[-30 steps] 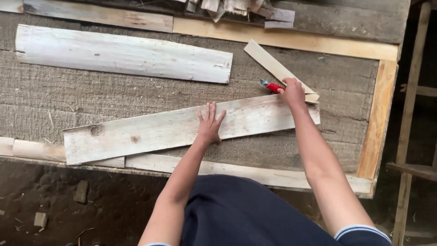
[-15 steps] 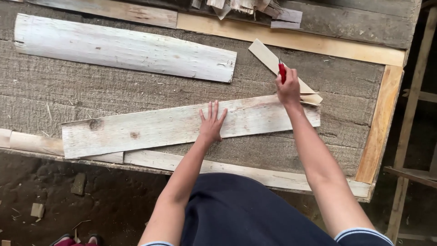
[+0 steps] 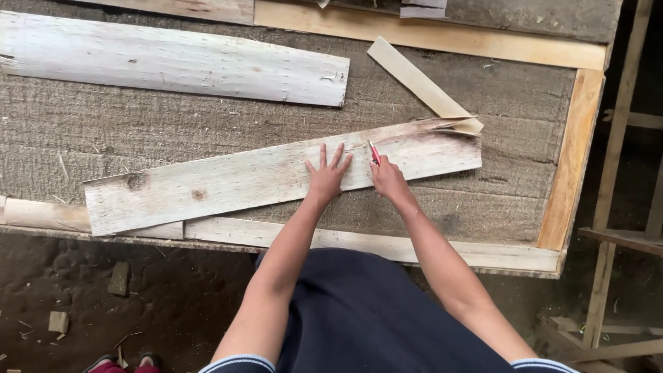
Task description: The person uses a red utility knife to cut several pieces of wood on a workbench. They score and snap the wood, then trim edges and separate smaller pieces from larger planks.
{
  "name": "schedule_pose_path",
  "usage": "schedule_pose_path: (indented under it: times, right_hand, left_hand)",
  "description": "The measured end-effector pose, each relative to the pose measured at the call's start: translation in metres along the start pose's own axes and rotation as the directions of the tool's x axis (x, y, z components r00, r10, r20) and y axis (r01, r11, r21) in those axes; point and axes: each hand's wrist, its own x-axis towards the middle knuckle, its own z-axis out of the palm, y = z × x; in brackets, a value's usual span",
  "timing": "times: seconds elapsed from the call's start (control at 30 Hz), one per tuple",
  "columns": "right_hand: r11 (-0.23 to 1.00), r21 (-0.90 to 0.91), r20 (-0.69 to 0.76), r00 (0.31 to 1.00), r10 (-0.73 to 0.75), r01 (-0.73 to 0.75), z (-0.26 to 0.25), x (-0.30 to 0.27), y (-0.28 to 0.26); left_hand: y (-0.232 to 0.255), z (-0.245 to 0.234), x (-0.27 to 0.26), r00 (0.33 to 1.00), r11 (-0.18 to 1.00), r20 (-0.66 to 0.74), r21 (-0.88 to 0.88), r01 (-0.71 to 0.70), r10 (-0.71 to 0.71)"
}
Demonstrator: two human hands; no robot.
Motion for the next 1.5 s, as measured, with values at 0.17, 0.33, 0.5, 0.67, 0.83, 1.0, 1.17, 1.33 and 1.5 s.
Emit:
schedule_pose_path:
  times: [0.17,0.33,0.5,0.67,0.83,1.0,1.17,1.33,1.5]
  right_hand:
    - [0.999,-0.036,-0.017,1.0,0.015,-0.015,0.015,-0.004,0.003]
    - [1.0,-0.021,-0.042,0.999,0.014,-0.015,0.022,-0.007,0.002]
    - [0.994,-0.083,-0.007,0.997,0.077,-0.077,0.005,-0.032,-0.037]
    - [0.992,-0.08,0.016,0.995,0.103,-0.102,0.008,-0.034,-0.034]
    - [0.991,-0.069,0.038,0.993,0.113,-0.111,0.001,-0.051,-0.045]
    - [0.991,-0.06,0.061,0.991,0.122,-0.118,0.007,-0.055,-0.034]
    - [0.986,-0.093,0.078,0.987,0.143,-0.136,0.009,-0.063,-0.024]
    - [0.986,-0.073,0.094,0.983,0.155,-0.148,0.0,-0.101,-0.038]
    - [0.984,-0.058,0.107,0.979,0.174,-0.168,0.009,-0.122,-0.034]
  left_hand:
    - [-0.002,0.01,0.011,1.0,1.0,-0.003,-0.016,0.006,-0.006]
    - [-0.002,0.013,0.01,1.0,1.0,-0.017,-0.018,0.012,-0.012]
    - [-0.003,0.016,0.012,1.0,0.999,-0.021,-0.051,0.019,-0.021]
    - [-0.001,0.011,0.005,0.999,0.998,-0.02,-0.059,0.023,-0.025]
    - [-0.002,0.011,0.006,0.999,0.998,-0.03,-0.065,0.02,-0.022]
    - [-0.001,0.011,0.006,0.999,0.997,-0.025,-0.072,0.026,-0.028]
    - [-0.002,0.011,0.01,0.999,0.997,-0.023,-0.075,0.029,-0.031]
    - [-0.002,0.007,0.008,0.999,0.996,-0.02,-0.078,0.034,-0.036]
    - [-0.005,0.025,0.017,0.999,0.997,-0.015,-0.065,0.035,-0.036]
